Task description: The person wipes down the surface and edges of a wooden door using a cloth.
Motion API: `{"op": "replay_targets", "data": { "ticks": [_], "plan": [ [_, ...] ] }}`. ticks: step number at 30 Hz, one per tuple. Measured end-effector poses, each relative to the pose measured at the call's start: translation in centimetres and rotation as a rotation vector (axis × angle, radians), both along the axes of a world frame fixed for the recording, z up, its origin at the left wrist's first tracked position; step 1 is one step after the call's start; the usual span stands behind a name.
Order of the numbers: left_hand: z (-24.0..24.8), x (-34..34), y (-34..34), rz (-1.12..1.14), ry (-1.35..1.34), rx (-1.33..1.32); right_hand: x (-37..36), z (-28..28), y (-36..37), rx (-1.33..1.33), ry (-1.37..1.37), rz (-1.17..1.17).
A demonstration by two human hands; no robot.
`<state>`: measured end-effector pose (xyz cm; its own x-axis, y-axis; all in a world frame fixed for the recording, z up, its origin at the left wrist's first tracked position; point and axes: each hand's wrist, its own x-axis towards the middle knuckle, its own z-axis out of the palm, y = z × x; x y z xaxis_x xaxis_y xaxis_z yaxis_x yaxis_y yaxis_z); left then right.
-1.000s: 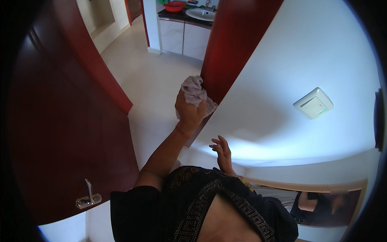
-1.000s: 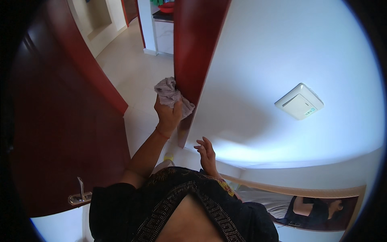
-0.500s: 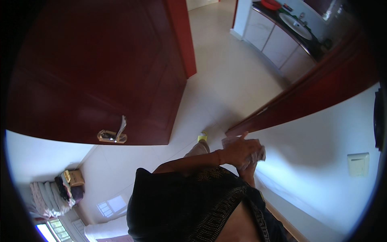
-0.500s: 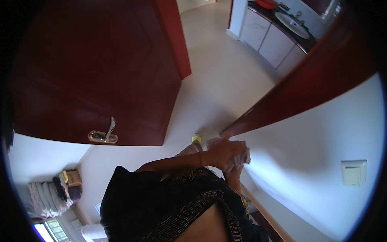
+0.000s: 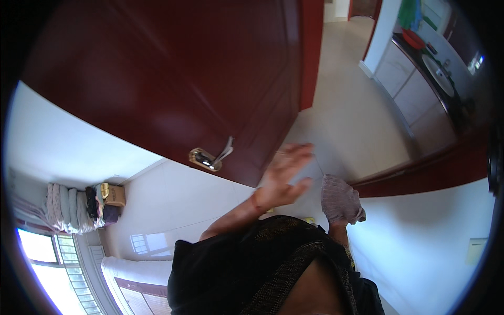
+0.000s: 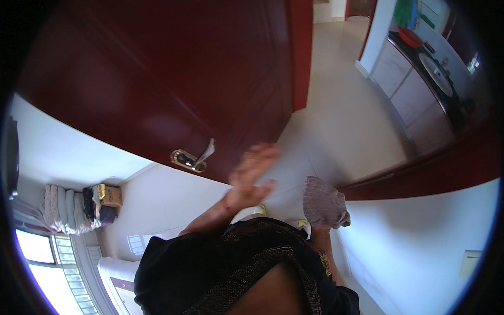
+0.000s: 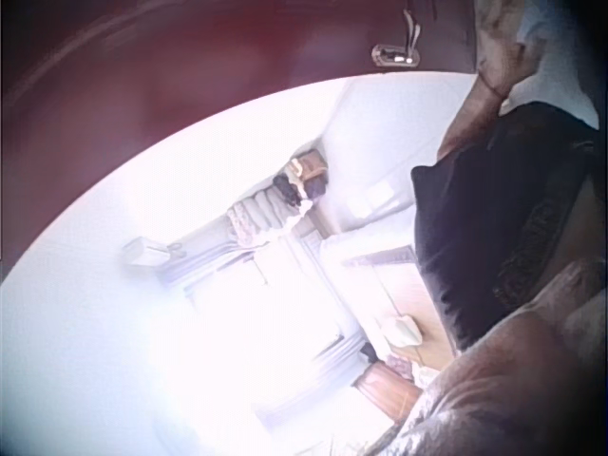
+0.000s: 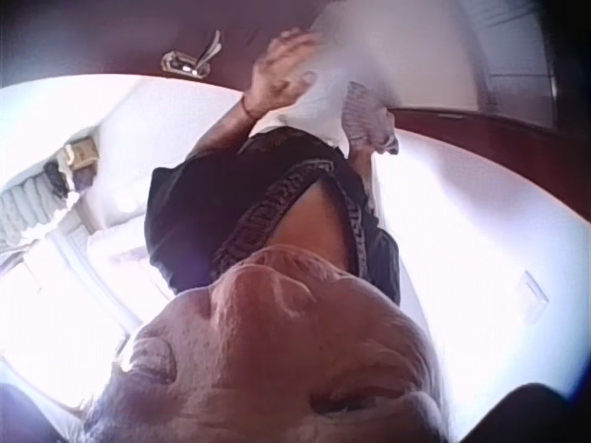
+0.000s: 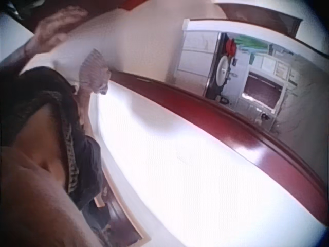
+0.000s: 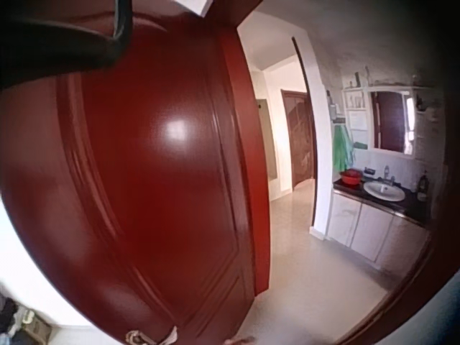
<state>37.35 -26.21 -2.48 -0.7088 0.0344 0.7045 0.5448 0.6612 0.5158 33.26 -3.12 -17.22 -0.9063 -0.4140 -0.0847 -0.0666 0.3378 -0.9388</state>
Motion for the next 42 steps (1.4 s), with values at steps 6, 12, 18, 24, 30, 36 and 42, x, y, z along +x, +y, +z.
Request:
{"op": "replay_targets", "data": {
  "ticks": [6, 12, 18, 24, 30, 36, 42],
  "plan": [
    [8.1, 11.5, -14.2, 0.870, 0.765, -0.081, 0.8, -3.0, -8.4, -1.420, -0.903, 0.033],
    [6.1, 9.4, -20.8, 0.964, 0.478, 0.432, 1.6, -2.5, -16.4, -1.378, -1.274, -0.026],
    [6.1, 9.5, -22.0, 0.908, 0.325, 0.649, -2.0, 1.0, -22.7, -1.596, -1.216, 0.398],
    [5.4, 9.2, -22.6, 1.084, 0.367, 0.476, -4.7, 7.0, -25.2, -1.506, -1.246, 0.343],
    [4.3, 9.3, -24.6, 1.272, 0.356, 0.391, -4.2, 4.5, -22.0, -0.189, 0.108, 0.579],
    [4.5, 7.6, -28.7, 1.455, 0.414, 0.380, -4.6, -0.4, -13.2, 0.561, 0.570, 0.399],
    [5.6, 5.7, -32.4, 1.357, 0.288, 0.507, -7.9, -6.3, -4.7, 0.430, 0.271, 0.193]
  ]
}}
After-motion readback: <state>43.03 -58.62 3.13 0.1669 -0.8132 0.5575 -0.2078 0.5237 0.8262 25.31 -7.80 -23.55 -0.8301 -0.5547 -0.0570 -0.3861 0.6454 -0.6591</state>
